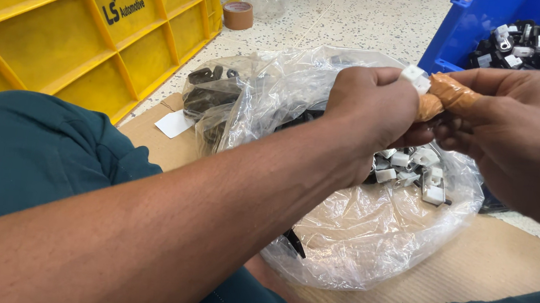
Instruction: The person sits on the floor with a plastic-lined tray of small black brackets and white roller pieces on their lap. They pick up a black bracket and a white roller, press the roller into the bracket by hand to snap it together, and place the assembled part aside, repeating this with one part at a time.
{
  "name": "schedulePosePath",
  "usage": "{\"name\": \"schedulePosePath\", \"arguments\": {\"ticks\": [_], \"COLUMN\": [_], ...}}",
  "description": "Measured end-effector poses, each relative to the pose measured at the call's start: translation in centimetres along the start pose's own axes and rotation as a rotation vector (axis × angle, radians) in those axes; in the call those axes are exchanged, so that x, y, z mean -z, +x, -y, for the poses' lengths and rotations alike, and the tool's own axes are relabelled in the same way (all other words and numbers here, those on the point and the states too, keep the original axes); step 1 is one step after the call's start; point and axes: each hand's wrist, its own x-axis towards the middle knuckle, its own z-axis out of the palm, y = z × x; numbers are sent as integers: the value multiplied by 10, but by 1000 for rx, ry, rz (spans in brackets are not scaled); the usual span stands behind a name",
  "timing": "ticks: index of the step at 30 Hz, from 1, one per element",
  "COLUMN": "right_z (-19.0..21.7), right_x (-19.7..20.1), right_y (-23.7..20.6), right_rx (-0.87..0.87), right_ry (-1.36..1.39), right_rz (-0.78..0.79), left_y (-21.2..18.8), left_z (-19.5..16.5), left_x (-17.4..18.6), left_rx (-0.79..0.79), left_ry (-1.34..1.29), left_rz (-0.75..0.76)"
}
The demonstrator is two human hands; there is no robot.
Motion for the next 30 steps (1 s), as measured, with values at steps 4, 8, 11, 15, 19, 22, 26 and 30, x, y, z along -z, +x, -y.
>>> {"name": "schedulePosePath", "arguments": {"ticks": [4,8,11,15,19,22,26,30], "right_z": [0,5,9,13,18,15,3,-14], "right_x": [9,9,8,4,7,6,14,30], "right_y": [3,3,-2,-6,-6,1,6,19], "right_rx": [35,12,40,16,57,113,-10,-151], "right_ry": [9,58,106,28,80,69,172,165], "right_rz": [-24,39,94,47,188,190,215,295], "left_y": [0,0,-1,0,1,1,3,0], "left_z": [-5,-9,-7,-7,-12,-14,-14,-14], "left_x": [-2,3,4,1,0,1,1,5], "left_rx": [4,28,-66,-38,-72,-70,-41,51], "left_ry": [-30,27,119,157,182,238,200,94], "left_rz": [81,134,241,209,207,203,197,246]}}
